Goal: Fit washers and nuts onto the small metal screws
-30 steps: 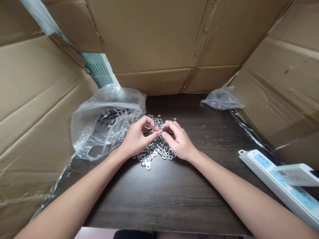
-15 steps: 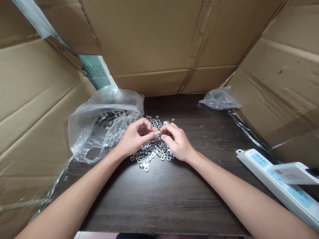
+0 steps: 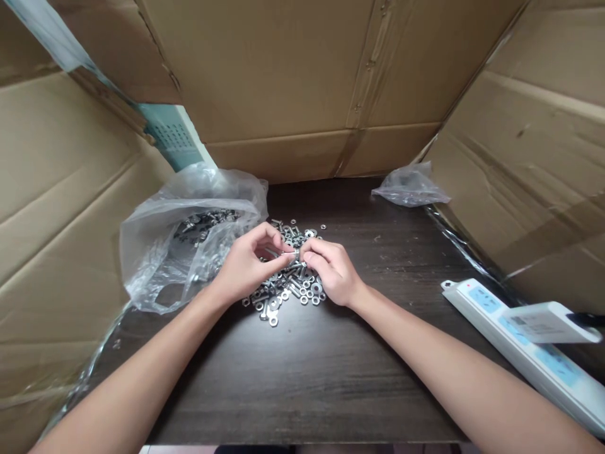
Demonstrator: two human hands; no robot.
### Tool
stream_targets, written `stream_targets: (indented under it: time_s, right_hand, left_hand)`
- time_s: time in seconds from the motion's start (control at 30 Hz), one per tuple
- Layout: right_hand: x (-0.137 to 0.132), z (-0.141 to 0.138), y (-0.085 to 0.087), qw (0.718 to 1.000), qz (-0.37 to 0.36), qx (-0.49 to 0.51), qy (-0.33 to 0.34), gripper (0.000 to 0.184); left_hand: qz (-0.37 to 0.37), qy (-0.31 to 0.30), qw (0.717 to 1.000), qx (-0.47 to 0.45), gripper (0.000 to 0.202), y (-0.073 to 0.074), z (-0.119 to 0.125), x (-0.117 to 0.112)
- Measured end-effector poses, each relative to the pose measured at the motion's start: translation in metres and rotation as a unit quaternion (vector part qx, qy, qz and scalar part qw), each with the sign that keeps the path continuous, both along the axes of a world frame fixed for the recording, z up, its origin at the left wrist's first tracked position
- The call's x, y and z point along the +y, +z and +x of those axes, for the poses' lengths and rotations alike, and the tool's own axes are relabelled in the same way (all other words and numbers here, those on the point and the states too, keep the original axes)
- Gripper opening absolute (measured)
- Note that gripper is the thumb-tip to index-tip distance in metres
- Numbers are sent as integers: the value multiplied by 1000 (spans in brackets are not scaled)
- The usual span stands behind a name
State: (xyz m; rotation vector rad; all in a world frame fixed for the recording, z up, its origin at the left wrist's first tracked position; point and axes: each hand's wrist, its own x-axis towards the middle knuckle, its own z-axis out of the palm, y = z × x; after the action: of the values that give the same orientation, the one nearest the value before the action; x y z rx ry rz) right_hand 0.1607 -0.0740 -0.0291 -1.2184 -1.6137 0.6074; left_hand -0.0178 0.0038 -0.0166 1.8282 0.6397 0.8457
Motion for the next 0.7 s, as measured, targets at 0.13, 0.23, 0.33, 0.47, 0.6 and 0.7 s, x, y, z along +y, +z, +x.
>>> stream_targets:
  time_s: [0.13, 0.23, 0.33, 0.47, 0.6, 0.7]
  right_hand:
    - [1, -2, -1, 1000, -8, -17, -11, 18]
    - [1, -2, -2, 1000, -8, -26, -10, 15]
    - [0, -2, -2, 999, 0, -33, -5, 16]
    - [2, -3, -3, 999, -4, -31, -4, 21]
    - [2, -3, -3, 1000, -5, -29, -3, 25]
    - [1, -4, -3, 999, -3, -32, -8, 28]
  left_hand:
    - [74, 14, 997, 15, 24, -1, 0, -5]
    - [94, 11, 995, 22, 22, 0, 0, -6]
    - [113, 12, 993, 25, 21, 1, 0, -8]
    - [140, 29, 990, 23, 25, 2, 1, -10]
    - [154, 41, 987, 7, 28, 2, 2, -12]
    - [143, 45, 989, -3, 29, 2, 3, -11]
